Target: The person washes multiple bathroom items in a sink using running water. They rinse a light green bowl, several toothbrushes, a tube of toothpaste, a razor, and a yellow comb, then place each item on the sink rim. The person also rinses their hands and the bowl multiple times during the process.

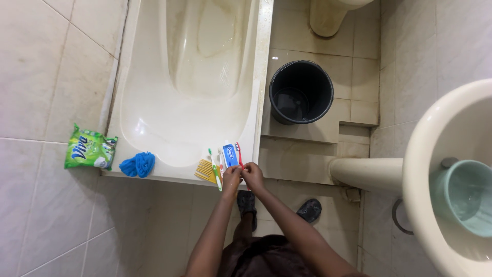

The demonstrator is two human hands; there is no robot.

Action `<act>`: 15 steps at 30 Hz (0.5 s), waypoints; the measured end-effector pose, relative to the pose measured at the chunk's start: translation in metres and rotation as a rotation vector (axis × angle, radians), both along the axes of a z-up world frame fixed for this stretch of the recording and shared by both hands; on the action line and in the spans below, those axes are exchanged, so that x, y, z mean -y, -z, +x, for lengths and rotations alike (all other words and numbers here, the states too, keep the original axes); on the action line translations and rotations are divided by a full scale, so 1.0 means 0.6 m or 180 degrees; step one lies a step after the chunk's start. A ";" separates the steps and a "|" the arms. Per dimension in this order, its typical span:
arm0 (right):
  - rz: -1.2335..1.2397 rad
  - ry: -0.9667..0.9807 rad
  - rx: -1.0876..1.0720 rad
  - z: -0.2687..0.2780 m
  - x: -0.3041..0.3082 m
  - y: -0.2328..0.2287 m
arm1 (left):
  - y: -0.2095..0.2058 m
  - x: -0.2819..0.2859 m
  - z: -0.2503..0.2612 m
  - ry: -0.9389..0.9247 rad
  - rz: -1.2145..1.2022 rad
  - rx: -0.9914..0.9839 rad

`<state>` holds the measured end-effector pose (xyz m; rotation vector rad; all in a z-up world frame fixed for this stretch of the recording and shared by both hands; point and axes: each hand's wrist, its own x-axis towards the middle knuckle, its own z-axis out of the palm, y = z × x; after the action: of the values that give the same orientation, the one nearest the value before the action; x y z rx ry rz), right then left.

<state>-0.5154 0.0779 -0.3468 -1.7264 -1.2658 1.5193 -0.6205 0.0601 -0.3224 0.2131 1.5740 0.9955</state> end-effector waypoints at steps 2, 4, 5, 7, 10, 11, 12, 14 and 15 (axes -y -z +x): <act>-0.0016 0.0140 -0.1006 0.027 0.016 -0.032 | -0.031 0.015 0.001 0.0288 0.0253 -0.0171; 0.0003 0.0001 -0.1130 0.068 0.037 -0.068 | -0.074 0.033 0.012 0.0535 0.0362 -0.0121; 0.0023 -0.0064 -0.1194 0.088 0.046 -0.097 | -0.112 0.036 0.020 0.0666 0.0424 -0.0099; 0.0096 -0.0047 -0.1294 0.127 0.050 -0.179 | -0.185 0.037 0.049 0.0753 0.0688 -0.0081; 0.0422 -0.0160 -0.1137 0.183 0.064 -0.308 | -0.286 0.042 0.099 0.0942 0.1134 0.0001; 0.0552 -0.0200 -0.0998 0.213 0.073 -0.354 | -0.320 0.045 0.124 0.1028 0.1284 0.0076; 0.0783 -0.0207 -0.0777 0.236 0.077 -0.397 | -0.353 0.044 0.141 0.1106 0.1351 0.0129; 0.1162 -0.0194 -0.0274 0.281 0.087 -0.471 | -0.412 0.037 0.180 0.1289 0.1433 0.0292; 0.1077 -0.0128 -0.0057 0.304 0.091 -0.506 | -0.440 0.034 0.205 0.1382 0.1512 0.0398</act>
<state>-0.3329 0.0235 -0.0431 -1.4736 -1.4599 1.2519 -0.4976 0.0397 -0.0583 0.7722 1.0923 0.9965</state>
